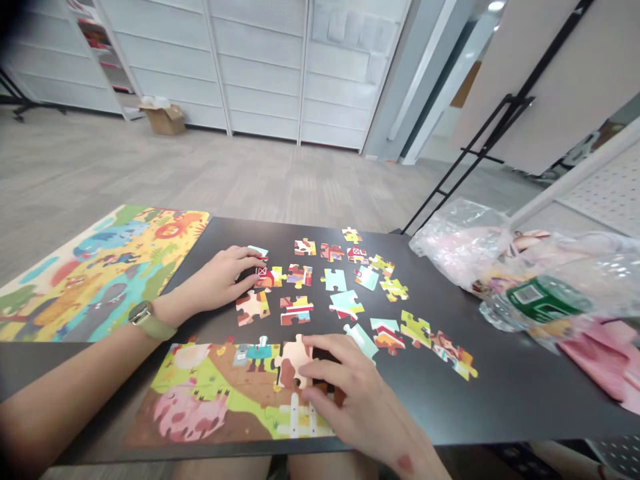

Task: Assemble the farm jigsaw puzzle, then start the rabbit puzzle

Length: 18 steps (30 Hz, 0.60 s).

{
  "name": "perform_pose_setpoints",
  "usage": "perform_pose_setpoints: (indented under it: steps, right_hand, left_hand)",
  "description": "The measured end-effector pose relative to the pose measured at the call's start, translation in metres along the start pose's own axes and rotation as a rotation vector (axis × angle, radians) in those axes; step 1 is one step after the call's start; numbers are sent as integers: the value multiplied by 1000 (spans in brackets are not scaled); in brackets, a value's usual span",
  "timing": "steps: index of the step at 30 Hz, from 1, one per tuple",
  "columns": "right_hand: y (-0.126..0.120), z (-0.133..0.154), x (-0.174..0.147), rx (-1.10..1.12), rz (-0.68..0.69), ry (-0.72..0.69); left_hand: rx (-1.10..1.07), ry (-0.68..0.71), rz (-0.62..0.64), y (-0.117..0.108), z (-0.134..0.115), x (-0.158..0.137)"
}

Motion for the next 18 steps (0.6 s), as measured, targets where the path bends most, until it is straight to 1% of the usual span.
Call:
perform_pose_setpoints:
  steps: [9, 18]
  right_hand:
    - [5, 3, 1, -66, 80, -12]
    - [7, 3, 1, -39, 101, 3]
  left_hand:
    - [-5, -5, 1, -1, -1, 0]
    - [-8, 6, 14, 1, 0, 1]
Point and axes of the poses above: each hand's wrist, its own x-axis towards the middle knuckle, its own y-axis out of the palm, z = x × y, the point moved 7 cm from there along x, towards the middle knuckle, and after that the axes turned 2 degrees about z, right-handed, at the moved point
